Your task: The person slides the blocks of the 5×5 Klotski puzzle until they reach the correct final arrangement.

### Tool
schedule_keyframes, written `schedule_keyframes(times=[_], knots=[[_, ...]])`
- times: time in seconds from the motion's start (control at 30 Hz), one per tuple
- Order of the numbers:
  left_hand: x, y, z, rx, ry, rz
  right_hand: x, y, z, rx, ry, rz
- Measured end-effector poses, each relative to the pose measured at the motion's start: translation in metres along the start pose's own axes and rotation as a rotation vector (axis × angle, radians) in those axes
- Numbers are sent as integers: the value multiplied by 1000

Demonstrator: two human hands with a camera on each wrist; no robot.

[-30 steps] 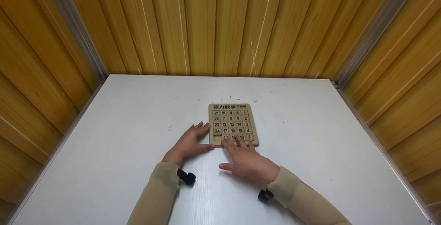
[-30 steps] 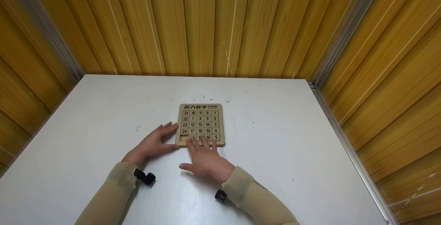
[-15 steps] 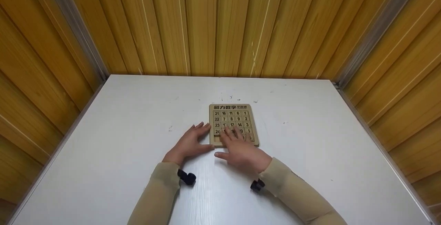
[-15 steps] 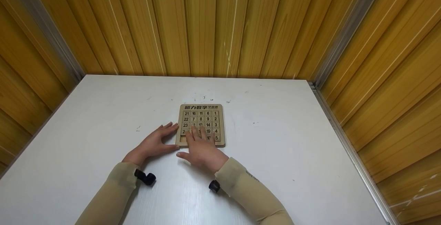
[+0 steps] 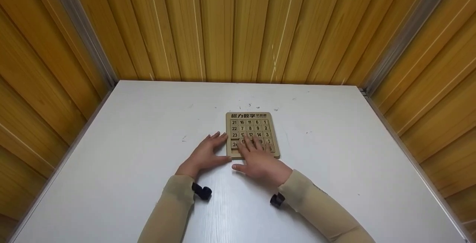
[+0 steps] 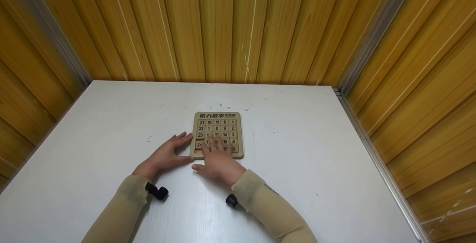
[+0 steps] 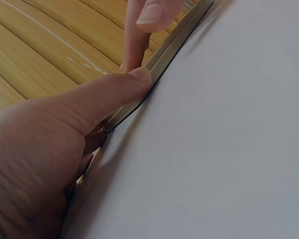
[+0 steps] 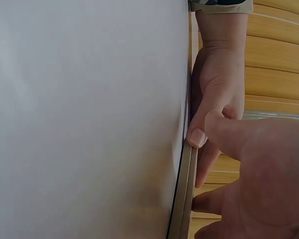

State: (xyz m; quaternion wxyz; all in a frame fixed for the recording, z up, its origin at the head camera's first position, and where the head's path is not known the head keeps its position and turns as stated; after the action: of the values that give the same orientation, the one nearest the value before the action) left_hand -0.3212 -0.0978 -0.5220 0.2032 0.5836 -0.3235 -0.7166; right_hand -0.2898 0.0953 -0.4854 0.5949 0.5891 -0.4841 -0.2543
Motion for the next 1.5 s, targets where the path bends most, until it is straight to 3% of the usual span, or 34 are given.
schedule_keyframes(times=[0.27, 0.47, 1.03, 1.5], knots=[[-1, 1, -1, -6, -14, 6, 6, -1, -11, 8, 18, -57], [-2, 1, -1, 6, -7, -8, 7, 3, -14, 21, -7, -11], [-2, 1, -1, 6, -22, 9, -6, 10, 29, -56, -33, 49], [-1, 0, 2, 3, -28, 20, -5, 5, 20, -32, -14, 23]])
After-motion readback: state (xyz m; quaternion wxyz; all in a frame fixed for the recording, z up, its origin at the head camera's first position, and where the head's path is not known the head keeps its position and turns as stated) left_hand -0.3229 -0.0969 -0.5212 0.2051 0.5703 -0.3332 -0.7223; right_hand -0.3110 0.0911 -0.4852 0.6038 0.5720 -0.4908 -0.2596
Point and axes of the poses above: each hand's wrist, its own z-axis towards the middle knuckle, its own y-axis out of the back of the hand, x = y × z, the point moved 4 cm from there along z, towards the middle knuckle, and after that the axes turned 6 degrees about -x, right-handed, at the moved point
